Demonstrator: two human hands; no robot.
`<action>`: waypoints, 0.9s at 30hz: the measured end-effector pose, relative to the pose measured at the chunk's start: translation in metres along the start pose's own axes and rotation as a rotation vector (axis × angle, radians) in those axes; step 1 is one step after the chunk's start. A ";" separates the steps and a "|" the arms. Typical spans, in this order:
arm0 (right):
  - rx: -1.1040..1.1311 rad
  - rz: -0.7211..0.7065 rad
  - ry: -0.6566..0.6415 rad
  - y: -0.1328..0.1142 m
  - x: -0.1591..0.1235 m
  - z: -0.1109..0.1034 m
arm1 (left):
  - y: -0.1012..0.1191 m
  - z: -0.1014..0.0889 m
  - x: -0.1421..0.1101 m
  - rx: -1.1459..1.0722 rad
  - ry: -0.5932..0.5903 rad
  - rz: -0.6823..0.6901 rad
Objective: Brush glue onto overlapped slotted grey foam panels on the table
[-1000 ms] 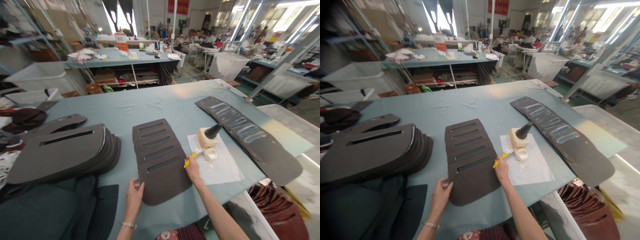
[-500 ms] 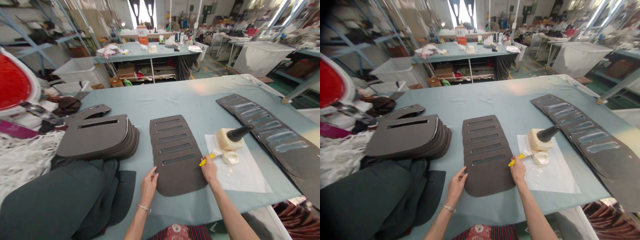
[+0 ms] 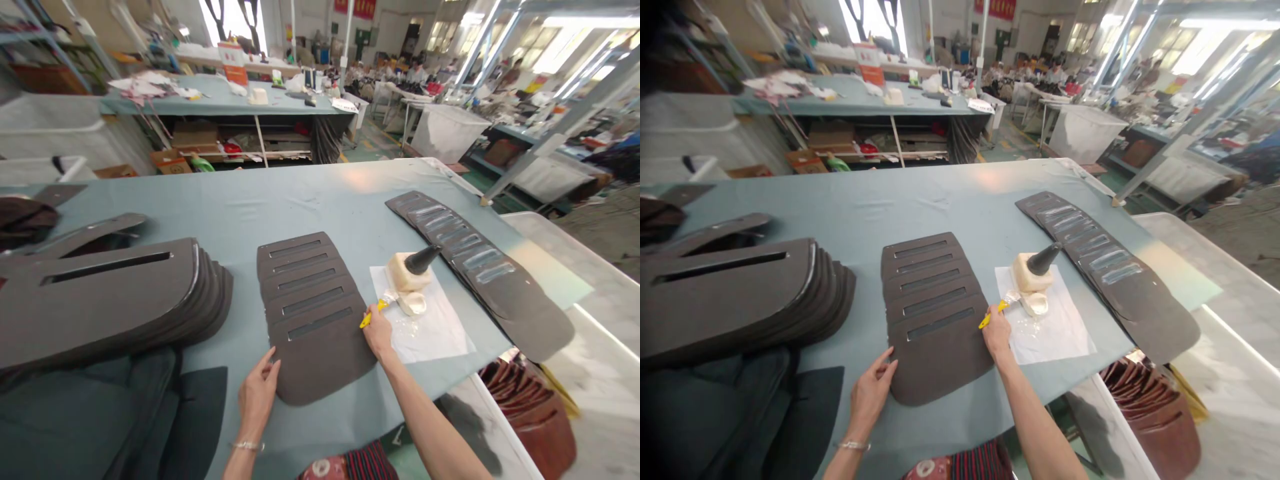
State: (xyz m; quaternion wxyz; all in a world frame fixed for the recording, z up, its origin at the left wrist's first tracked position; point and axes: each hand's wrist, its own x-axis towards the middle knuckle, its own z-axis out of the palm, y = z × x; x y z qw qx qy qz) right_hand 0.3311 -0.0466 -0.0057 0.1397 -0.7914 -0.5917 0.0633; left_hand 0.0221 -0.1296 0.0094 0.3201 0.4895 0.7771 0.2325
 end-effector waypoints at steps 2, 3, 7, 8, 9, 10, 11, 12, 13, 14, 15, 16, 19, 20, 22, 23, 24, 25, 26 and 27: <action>-0.007 0.000 -0.004 0.000 -0.001 -0.001 | 0.000 0.000 0.000 0.016 -0.002 -0.001; -0.010 0.000 -0.007 0.000 -0.001 -0.001 | 0.000 0.001 0.000 0.018 -0.003 -0.003; -0.016 0.005 -0.029 0.000 -0.001 -0.001 | -0.001 0.002 0.001 0.041 -0.016 -0.016; -0.017 0.007 -0.035 0.001 -0.001 -0.001 | -0.002 0.003 0.001 0.052 -0.018 -0.019; -0.018 0.009 -0.039 0.001 -0.001 -0.001 | -0.002 0.003 0.001 0.059 -0.019 -0.020; -0.019 0.009 -0.043 0.001 -0.001 -0.001 | -0.002 0.003 0.001 0.064 -0.021 -0.021; -0.022 0.011 -0.046 0.001 -0.001 0.000 | -0.003 0.004 0.001 0.066 -0.024 -0.022; -0.027 0.014 -0.049 0.001 -0.001 0.000 | -0.003 0.004 0.001 0.066 -0.026 -0.026; -0.034 0.017 -0.052 0.001 -0.001 0.000 | -0.003 0.004 0.001 0.066 -0.026 -0.030; -0.040 0.018 -0.054 0.000 0.000 0.000 | -0.003 0.005 0.001 0.065 -0.025 -0.035; -0.047 0.016 -0.056 -0.001 0.000 -0.001 | -0.002 0.005 0.001 0.061 -0.022 -0.038; -0.054 0.013 -0.057 -0.002 0.000 -0.001 | -0.002 0.006 0.001 0.057 -0.017 -0.039; -0.074 -0.009 -0.050 -0.004 0.000 -0.002 | -0.002 0.007 0.001 0.051 0.004 -0.024; -0.081 -0.014 -0.046 -0.004 0.000 -0.002 | -0.002 0.007 0.001 0.052 0.011 -0.016; -0.097 -0.021 -0.052 -0.003 0.000 -0.001 | -0.001 0.008 0.001 0.056 0.024 -0.001; -0.104 -0.025 -0.058 -0.003 0.001 -0.001 | 0.000 0.009 0.001 0.058 0.030 0.006; -0.110 -0.030 -0.064 -0.002 0.001 0.000 | 0.000 0.009 0.001 0.065 0.037 0.012; -0.115 -0.038 -0.068 -0.002 0.002 0.001 | 0.001 0.009 0.000 0.074 0.043 0.018; -0.120 -0.046 -0.070 -0.001 0.003 0.002 | 0.002 0.009 0.000 0.084 0.047 0.026; -0.125 -0.056 -0.070 -0.001 0.003 0.002 | 0.004 0.010 -0.001 0.093 0.050 0.032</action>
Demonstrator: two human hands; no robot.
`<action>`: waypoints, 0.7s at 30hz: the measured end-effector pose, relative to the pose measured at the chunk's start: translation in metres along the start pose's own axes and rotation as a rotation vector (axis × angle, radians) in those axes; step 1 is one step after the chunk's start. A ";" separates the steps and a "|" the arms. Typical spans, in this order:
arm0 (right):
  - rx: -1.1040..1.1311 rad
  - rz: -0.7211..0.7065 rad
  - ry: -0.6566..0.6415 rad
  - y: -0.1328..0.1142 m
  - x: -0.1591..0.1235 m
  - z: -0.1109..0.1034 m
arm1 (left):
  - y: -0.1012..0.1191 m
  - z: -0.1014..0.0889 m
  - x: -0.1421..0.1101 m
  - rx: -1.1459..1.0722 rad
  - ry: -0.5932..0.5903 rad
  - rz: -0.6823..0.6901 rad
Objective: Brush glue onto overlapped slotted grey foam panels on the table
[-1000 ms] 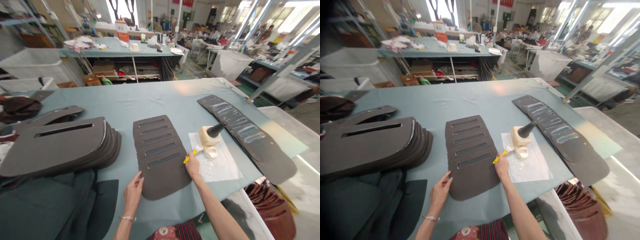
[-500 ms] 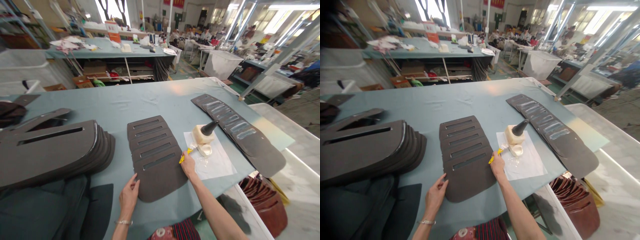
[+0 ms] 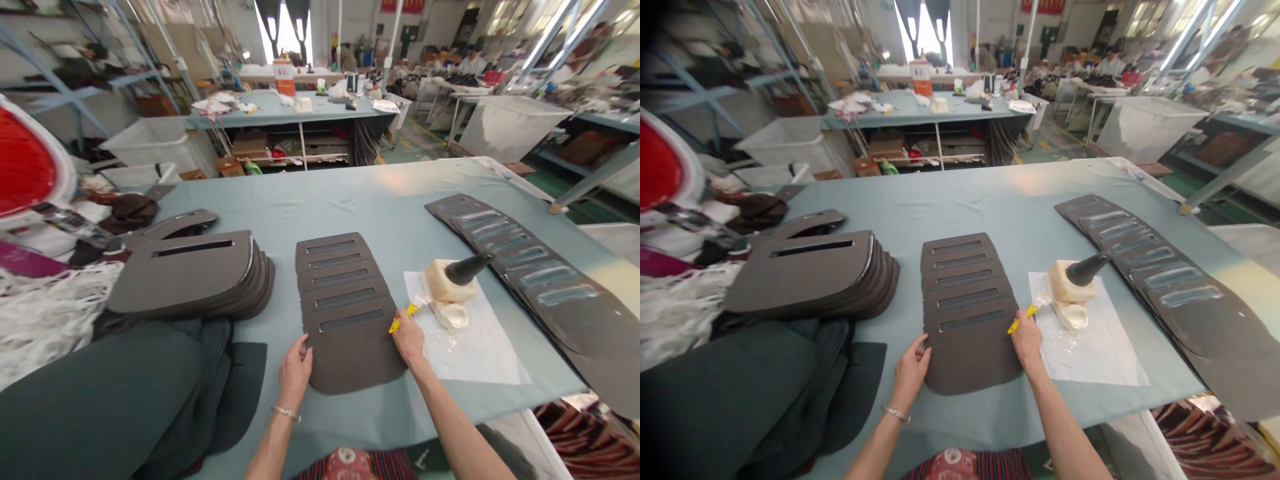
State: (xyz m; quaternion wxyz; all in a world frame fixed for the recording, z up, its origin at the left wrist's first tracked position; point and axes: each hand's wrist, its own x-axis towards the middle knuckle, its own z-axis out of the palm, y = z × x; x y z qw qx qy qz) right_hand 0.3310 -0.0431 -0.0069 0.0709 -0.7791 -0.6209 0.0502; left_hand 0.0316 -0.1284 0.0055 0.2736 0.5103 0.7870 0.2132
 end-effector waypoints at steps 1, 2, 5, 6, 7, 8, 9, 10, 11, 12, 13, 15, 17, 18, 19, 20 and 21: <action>-0.005 -0.009 -0.002 0.000 0.001 0.000 | 0.001 0.000 -0.001 0.007 0.003 0.004; -0.008 -0.019 -0.006 0.001 0.001 0.000 | 0.003 0.000 -0.001 0.011 0.005 0.007; -0.009 -0.062 -0.017 0.003 0.003 -0.001 | 0.006 -0.001 -0.001 0.018 0.015 0.009; -0.008 -0.074 -0.018 0.004 0.003 -0.002 | 0.006 -0.001 -0.001 0.021 0.016 0.009; -0.007 -0.083 -0.020 0.004 0.003 -0.002 | 0.006 -0.002 -0.001 0.024 0.016 0.010; -0.008 -0.089 -0.022 0.005 0.003 -0.003 | 0.005 -0.002 -0.002 0.026 0.016 0.012; -0.011 -0.093 -0.022 0.005 0.003 -0.003 | 0.005 -0.003 -0.002 0.029 0.015 0.017; -0.019 -0.094 -0.023 0.004 0.002 -0.004 | 0.004 -0.003 -0.002 0.032 0.014 0.023; -0.030 -0.091 -0.024 0.004 0.002 -0.005 | 0.004 -0.003 -0.003 0.036 0.015 0.031; -0.043 -0.089 -0.026 0.003 0.001 -0.006 | 0.003 -0.003 -0.004 0.041 0.017 0.039; -0.057 -0.088 -0.030 0.002 0.000 -0.007 | 0.003 -0.002 -0.005 0.046 0.021 0.047; -0.080 -0.099 -0.039 -0.001 -0.002 -0.010 | 0.004 0.000 -0.006 0.060 0.040 0.059; -0.107 -0.130 -0.018 -0.004 -0.003 -0.013 | 0.006 0.000 -0.007 0.075 0.067 0.072; -0.126 -0.144 0.004 -0.005 -0.003 -0.015 | 0.007 -0.001 -0.007 0.080 0.077 0.084; -0.147 -0.154 0.030 -0.006 -0.003 -0.018 | 0.008 -0.005 -0.007 0.084 0.083 0.099; -0.166 -0.163 0.058 -0.007 -0.004 -0.020 | 0.009 -0.011 -0.007 0.084 0.084 0.117; -0.179 -0.172 0.085 -0.007 -0.004 -0.023 | 0.009 -0.021 -0.008 0.085 0.093 0.142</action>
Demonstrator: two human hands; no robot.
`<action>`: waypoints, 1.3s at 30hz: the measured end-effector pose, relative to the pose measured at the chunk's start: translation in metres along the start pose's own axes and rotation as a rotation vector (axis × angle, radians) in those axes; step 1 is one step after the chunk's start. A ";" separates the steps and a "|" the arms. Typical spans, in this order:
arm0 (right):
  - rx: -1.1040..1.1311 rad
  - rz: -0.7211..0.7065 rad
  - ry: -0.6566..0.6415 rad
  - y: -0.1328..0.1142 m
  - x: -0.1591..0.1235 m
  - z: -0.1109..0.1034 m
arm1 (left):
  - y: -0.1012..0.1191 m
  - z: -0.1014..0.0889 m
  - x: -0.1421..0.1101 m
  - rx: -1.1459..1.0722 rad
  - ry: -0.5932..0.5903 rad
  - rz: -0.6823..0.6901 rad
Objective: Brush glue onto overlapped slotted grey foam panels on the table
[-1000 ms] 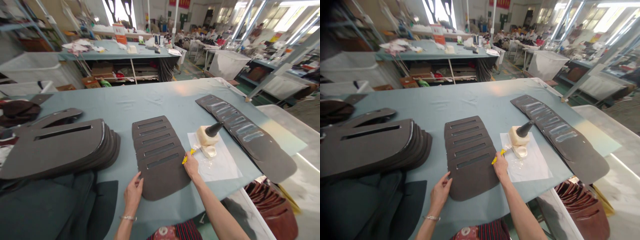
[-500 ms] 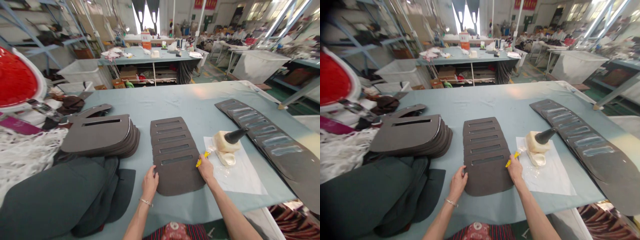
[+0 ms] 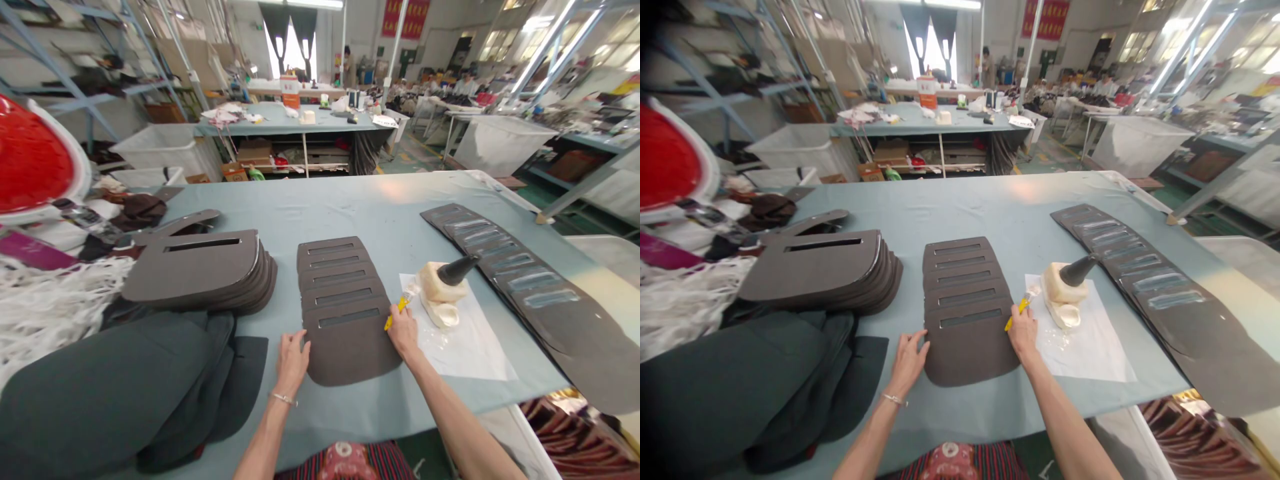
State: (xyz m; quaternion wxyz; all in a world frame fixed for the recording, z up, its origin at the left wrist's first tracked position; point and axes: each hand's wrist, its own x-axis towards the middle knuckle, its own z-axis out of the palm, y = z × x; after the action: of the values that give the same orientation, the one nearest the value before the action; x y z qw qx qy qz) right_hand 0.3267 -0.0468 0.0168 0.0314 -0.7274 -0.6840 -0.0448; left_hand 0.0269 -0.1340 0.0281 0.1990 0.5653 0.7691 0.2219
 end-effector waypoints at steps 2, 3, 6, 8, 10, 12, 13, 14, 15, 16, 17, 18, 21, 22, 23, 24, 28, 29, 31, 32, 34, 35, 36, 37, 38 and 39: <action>-0.004 -0.030 0.055 0.001 -0.002 -0.005 | -0.007 -0.030 -0.004 0.044 0.081 0.042; 0.006 -0.050 0.085 0.002 -0.005 -0.007 | -0.014 -0.050 -0.008 0.101 0.164 0.051; 0.089 -0.111 0.157 0.004 -0.015 -0.008 | -0.044 -0.116 -0.026 0.397 0.507 -0.093; 0.186 -0.154 0.182 0.000 -0.023 -0.005 | -0.068 -0.156 -0.040 0.547 0.606 -0.213; 0.305 -0.194 0.182 -0.012 -0.030 -0.001 | -0.090 -0.184 -0.050 0.554 0.535 -0.240; 0.434 -0.224 0.144 -0.035 -0.038 -0.002 | -0.102 -0.197 -0.056 0.416 0.396 -0.224; 0.508 -0.235 0.112 -0.050 -0.044 -0.006 | -0.103 -0.198 -0.056 0.321 0.340 -0.228; 0.591 -0.250 0.068 -0.066 -0.051 -0.012 | -0.100 -0.196 -0.056 0.224 0.294 -0.242; 0.685 -0.276 0.011 -0.084 -0.058 -0.020 | -0.094 -0.190 -0.055 0.128 0.253 -0.259; 0.788 -0.316 -0.062 -0.101 -0.067 -0.030 | -0.084 -0.181 -0.055 0.038 0.211 -0.269; 0.898 -0.361 -0.142 -0.118 -0.076 -0.042 | -0.071 -0.169 -0.055 -0.050 0.171 -0.271; 1.003 -0.406 -0.226 -0.134 -0.084 -0.054 | -0.056 -0.155 -0.055 -0.136 0.130 -0.262; 1.202 -0.421 -0.373 -0.167 -0.102 -0.079 | -0.014 -0.109 -0.062 -0.350 -0.012 -0.183; 1.217 -0.378 -0.365 -0.172 -0.105 -0.082 | -0.004 -0.096 -0.065 -0.412 -0.083 -0.137; 1.215 -0.325 -0.338 -0.172 -0.105 -0.082 | 0.003 -0.084 -0.068 -0.465 -0.160 -0.094; 1.201 -0.278 -0.307 -0.169 -0.105 -0.079 | 0.006 -0.073 -0.071 -0.501 -0.226 -0.062; 1.127 -0.197 -0.241 -0.133 -0.099 -0.059 | -0.011 -0.046 -0.073 -0.245 -0.129 -0.149; 1.096 -0.191 -0.239 -0.124 -0.099 -0.054 | -0.018 -0.040 -0.072 -0.095 -0.039 -0.203; 1.033 -0.179 -0.232 -0.109 -0.099 -0.048 | -0.033 -0.031 -0.071 0.170 0.097 -0.288; 1.002 -0.175 -0.225 -0.104 -0.100 -0.046 | -0.040 -0.028 -0.071 0.247 0.126 -0.306; 0.950 -0.170 -0.194 -0.099 -0.103 -0.042 | -0.051 -0.023 -0.069 0.272 0.105 -0.330; 0.926 -0.167 -0.173 -0.097 -0.104 -0.040 | -0.056 -0.022 -0.068 0.239 0.061 -0.357; 0.901 -0.161 -0.151 -0.094 -0.105 -0.038 | -0.061 -0.022 -0.066 0.191 0.003 -0.399; 0.876 -0.153 -0.129 -0.091 -0.105 -0.035 | -0.065 -0.021 -0.063 0.137 -0.057 -0.443; 0.850 -0.143 -0.109 -0.086 -0.105 -0.031 | -0.069 -0.020 -0.060 0.084 -0.107 -0.470; 0.819 -0.130 -0.089 -0.080 -0.104 -0.027 | -0.071 -0.018 -0.057 0.032 -0.135 -0.471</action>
State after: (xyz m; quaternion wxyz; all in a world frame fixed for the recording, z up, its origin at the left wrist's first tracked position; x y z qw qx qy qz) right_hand 0.2398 -0.1479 0.0310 0.2858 -0.6113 -0.6904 0.2606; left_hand -0.0221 -0.2096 0.0061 0.2874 0.3870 0.8681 0.1188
